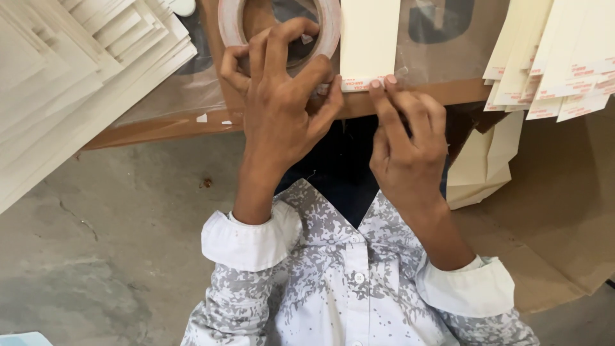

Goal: Applying double-sided adhesive strips to the edges of cardboard components.

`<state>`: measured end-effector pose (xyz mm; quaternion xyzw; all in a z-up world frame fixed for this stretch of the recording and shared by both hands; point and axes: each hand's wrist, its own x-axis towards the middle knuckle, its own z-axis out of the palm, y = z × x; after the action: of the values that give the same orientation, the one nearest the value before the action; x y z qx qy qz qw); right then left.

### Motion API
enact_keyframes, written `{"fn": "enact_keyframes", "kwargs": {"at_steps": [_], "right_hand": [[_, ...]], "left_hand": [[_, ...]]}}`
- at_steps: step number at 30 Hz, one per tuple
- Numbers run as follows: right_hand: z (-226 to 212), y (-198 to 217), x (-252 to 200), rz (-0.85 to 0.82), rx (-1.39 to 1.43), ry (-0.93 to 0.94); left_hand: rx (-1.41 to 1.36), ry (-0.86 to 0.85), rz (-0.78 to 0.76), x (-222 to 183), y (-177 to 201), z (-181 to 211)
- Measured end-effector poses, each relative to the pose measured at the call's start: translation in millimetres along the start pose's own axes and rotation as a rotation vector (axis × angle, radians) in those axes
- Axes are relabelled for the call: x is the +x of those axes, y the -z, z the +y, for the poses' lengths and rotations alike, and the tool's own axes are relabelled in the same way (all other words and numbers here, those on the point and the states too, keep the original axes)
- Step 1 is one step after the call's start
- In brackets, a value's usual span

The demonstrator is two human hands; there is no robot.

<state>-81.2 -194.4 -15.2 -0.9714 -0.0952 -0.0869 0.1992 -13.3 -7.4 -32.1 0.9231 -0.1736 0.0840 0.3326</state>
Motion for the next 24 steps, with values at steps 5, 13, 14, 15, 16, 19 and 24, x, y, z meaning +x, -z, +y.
{"fn": "enact_keyframes", "kwargs": {"at_steps": [5,13,14,15,16,19,24], "right_hand": [[-6.3,5.0,5.2,-0.058,-0.126,0.040],[-19.5,9.2,12.9,-0.095,-0.293,0.092],[-22.9,8.9,13.3,-0.111,-0.339,0.091],[-26.5,9.0,13.5,-0.127,-0.385,0.091],[-28.8,8.4,14.2,-0.124,-0.381,0.093],[-34.1,9.4,18.5,-0.149,-0.516,0.119],[-37.5,12.5,21.6,-0.197,-0.705,0.208]], "left_hand": [[-0.012,-0.010,0.007,0.8,-2.3,-1.5],[0.008,0.000,0.001,0.5,-1.2,-2.7],[0.008,-0.003,-0.005,-0.1,-0.5,-2.5],[0.006,-0.005,-0.011,-0.8,0.4,-2.1],[0.011,-0.005,-0.009,-0.4,1.8,-1.9],[0.002,-0.014,-0.022,3.7,7.4,-1.2],[-0.074,-0.033,-0.084,7.7,17.5,-1.3]]}}
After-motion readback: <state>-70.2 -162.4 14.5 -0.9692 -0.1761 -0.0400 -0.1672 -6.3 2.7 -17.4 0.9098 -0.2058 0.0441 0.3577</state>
